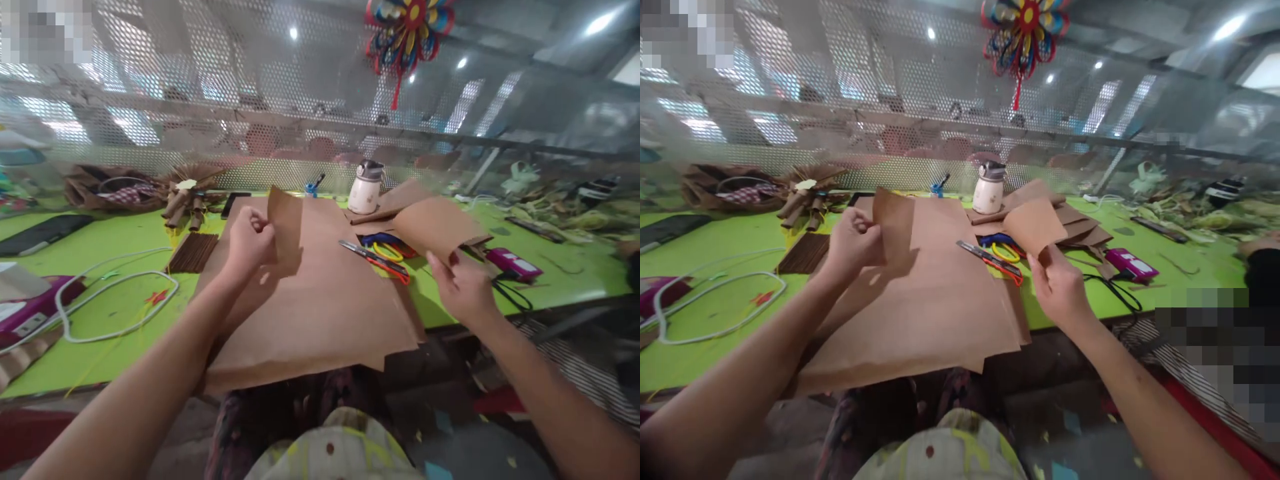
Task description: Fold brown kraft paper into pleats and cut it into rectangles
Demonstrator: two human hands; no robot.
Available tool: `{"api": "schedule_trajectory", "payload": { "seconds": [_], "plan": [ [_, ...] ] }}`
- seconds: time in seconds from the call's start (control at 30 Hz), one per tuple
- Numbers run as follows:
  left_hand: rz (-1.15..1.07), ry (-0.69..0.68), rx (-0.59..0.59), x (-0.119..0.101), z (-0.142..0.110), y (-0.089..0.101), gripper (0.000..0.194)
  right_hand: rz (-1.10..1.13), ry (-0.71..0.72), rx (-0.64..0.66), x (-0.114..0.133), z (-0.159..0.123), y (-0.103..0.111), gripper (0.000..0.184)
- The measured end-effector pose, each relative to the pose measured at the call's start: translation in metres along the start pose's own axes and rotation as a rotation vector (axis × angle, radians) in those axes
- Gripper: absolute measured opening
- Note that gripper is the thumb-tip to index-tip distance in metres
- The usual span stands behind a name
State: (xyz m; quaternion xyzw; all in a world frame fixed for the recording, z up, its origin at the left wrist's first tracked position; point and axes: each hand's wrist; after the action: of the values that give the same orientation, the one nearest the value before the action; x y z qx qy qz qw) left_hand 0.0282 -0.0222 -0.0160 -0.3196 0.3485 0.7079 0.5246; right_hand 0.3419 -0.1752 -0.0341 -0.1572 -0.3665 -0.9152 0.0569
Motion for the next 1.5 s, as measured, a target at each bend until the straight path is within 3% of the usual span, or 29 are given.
{"api": "schedule_trajectory", "payload": {
  "seconds": [0.07,0.2,0.3,0.43,0.53,0.63,0.77,0.9,0.97,1.1,1.17,1.27,1.37,1.43,1.5],
  "plan": [
    [0.192,-0.350,0.185,-0.019,-0.018,-0.002,0.015,-0.121,0.077,-0.048,-0.010,-0.009,0.014,0.024],
    [0.428,-0.844,0.753,-0.060,-0.075,-0.008,0.029,-0.231,0.170,-0.181,-0.030,-0.030,0.032,0.016],
    [0.499,-1.032,1.066,-0.072,-0.103,-0.011,0.024,-0.245,0.211,-0.182,-0.032,-0.052,0.034,0.022],
    [0.622,-1.059,1.262,-0.065,-0.110,-0.009,0.023,-0.067,0.230,0.087,-0.015,-0.082,0.017,0.026],
    [0.679,-1.003,1.289,-0.059,-0.115,-0.003,0.044,0.107,0.151,0.237,-0.003,-0.094,0.003,0.021],
    [0.744,-0.946,1.307,-0.052,-0.128,0.007,0.087,0.165,0.010,0.209,-0.002,-0.095,-0.004,0.020],
    [0.816,-0.830,1.289,-0.049,-0.132,0.016,0.069,0.221,-0.184,0.170,-0.008,-0.090,-0.005,0.030],
    [0.636,-0.626,1.298,-0.064,-0.106,0.021,0.054,0.303,-0.389,0.047,-0.019,-0.082,-0.001,0.030],
    [0.530,-0.535,1.252,-0.073,-0.092,0.023,0.048,0.243,-0.417,-0.068,-0.025,-0.080,0.002,0.029],
    [0.355,-0.436,1.156,-0.076,-0.075,0.025,0.044,0.061,-0.224,-0.286,-0.027,-0.090,0.003,0.020],
    [0.294,-0.389,1.107,-0.070,-0.070,0.025,0.043,0.049,-0.027,-0.265,-0.019,-0.101,0.003,0.019],
    [0.243,-0.351,1.071,-0.060,-0.064,0.024,0.042,0.123,0.237,-0.043,-0.002,-0.113,0.006,0.030],
    [0.220,-0.328,1.074,-0.055,-0.062,0.024,0.042,0.141,0.444,0.221,0.010,-0.108,0.011,0.046],
    [0.211,-0.313,1.068,-0.056,-0.063,0.024,0.042,0.126,0.534,0.312,0.014,-0.096,0.012,0.051],
    [0.216,-0.310,1.055,-0.057,-0.065,0.024,0.042,0.118,0.537,0.335,0.015,-0.082,0.014,0.051]
  ]
}}
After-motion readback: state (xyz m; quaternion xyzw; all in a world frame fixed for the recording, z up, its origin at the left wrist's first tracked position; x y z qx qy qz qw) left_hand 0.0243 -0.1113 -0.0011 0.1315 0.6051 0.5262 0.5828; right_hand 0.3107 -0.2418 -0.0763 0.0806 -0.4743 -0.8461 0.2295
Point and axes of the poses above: each hand's wrist, its own z-axis towards the middle knuckle, its own y-axis out of the back of the hand, x = y × z, and after that the axes turned 14 degrees about -y, right-handed
